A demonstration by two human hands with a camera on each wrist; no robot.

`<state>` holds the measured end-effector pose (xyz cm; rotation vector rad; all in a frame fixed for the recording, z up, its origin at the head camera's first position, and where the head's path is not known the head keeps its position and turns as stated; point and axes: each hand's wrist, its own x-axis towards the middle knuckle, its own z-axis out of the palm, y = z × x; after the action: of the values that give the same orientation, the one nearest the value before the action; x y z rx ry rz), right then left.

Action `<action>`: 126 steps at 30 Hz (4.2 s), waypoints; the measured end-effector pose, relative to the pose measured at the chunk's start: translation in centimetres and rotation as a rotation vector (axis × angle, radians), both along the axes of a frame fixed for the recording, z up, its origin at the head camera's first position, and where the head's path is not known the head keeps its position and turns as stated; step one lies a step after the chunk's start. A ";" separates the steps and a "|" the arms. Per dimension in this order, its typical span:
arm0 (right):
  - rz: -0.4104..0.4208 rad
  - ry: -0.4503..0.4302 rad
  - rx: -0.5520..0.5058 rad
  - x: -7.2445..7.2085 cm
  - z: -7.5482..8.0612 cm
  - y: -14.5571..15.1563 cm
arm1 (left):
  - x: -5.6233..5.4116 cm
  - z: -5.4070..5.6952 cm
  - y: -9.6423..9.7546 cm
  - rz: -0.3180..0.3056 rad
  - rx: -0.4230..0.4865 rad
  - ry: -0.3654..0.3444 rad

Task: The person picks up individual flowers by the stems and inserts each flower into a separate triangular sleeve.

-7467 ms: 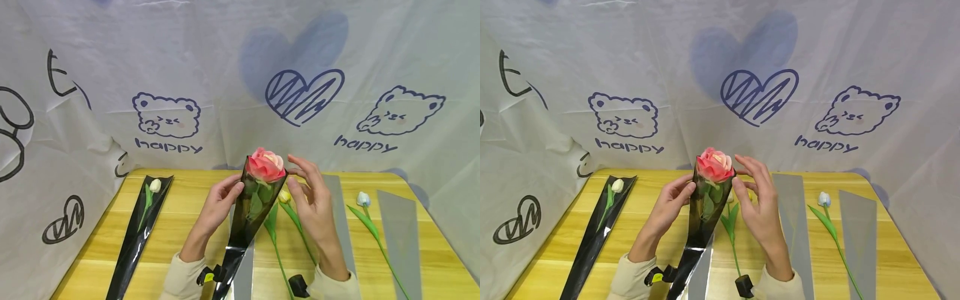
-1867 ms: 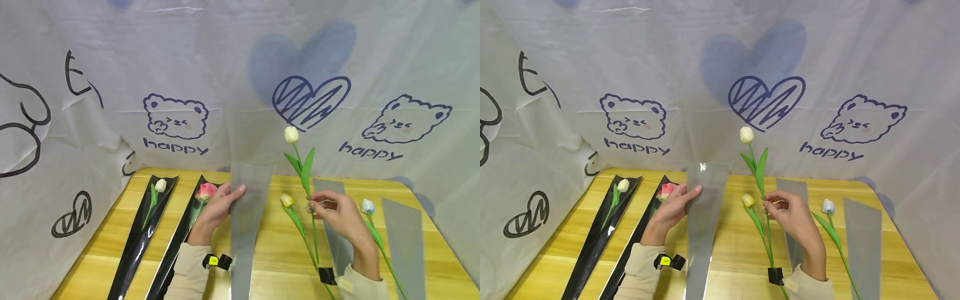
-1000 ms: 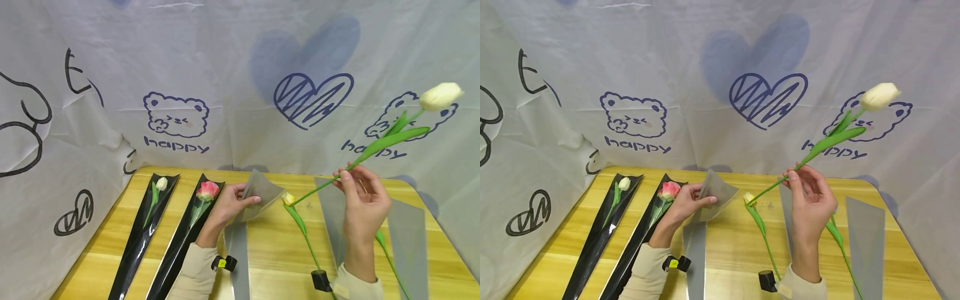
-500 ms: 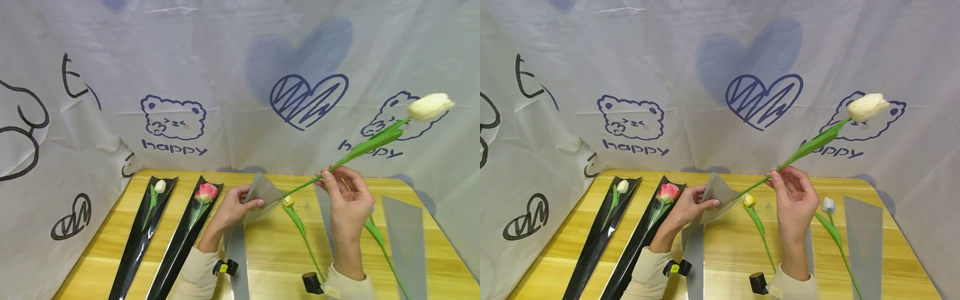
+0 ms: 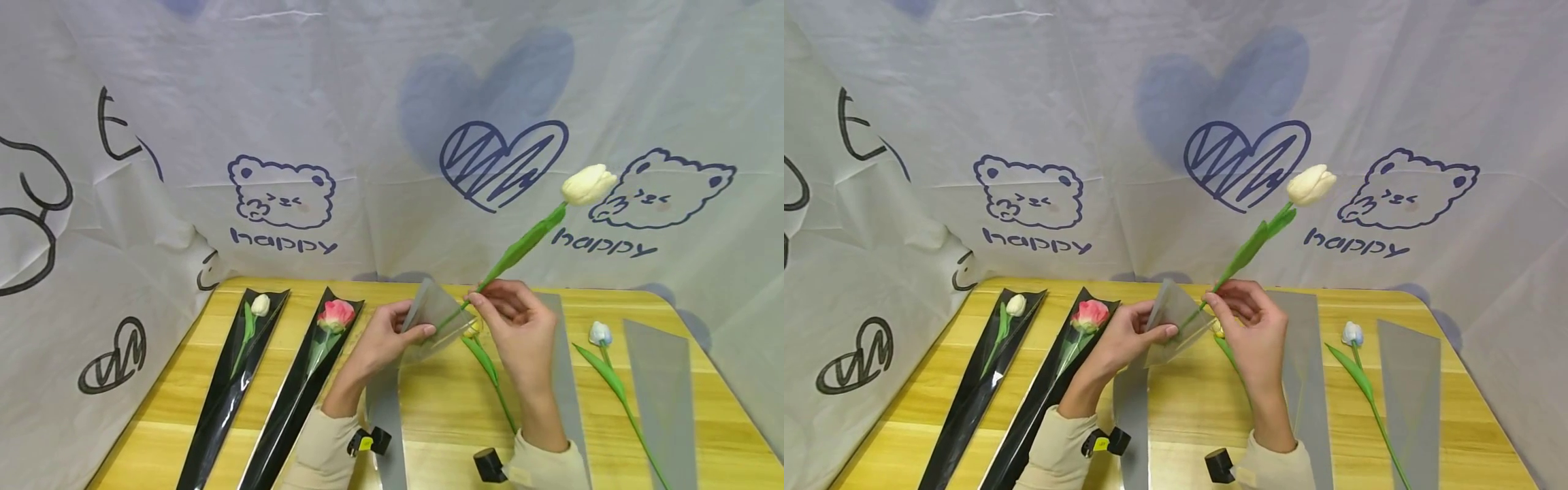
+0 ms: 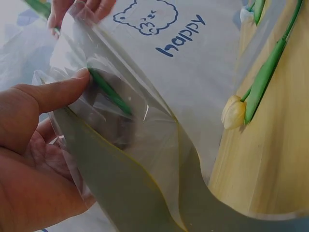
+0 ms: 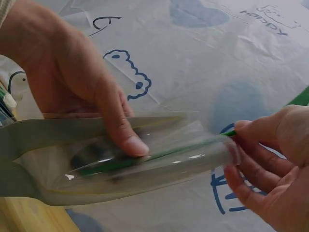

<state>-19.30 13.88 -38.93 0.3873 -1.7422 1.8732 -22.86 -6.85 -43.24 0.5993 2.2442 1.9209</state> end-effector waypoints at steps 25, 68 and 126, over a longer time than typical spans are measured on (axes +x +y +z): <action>0.140 -0.225 0.320 -0.1 -0.5 0.6 | 0.5 0.7 0.3 -0.010 -0.020 0.080; 0.015 -0.160 -0.547 0.2 1.2 2.8 | -0.1 0.3 -0.8 -0.130 -0.154 0.142; 0.128 -0.329 0.166 1.8 1.5 3.7 | 1.3 1.0 0.0 -0.283 -0.189 0.017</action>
<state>-17.49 17.59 -37.43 0.2680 -2.1451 1.9755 -21.60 -6.80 -42.29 0.8535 2.1789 1.5573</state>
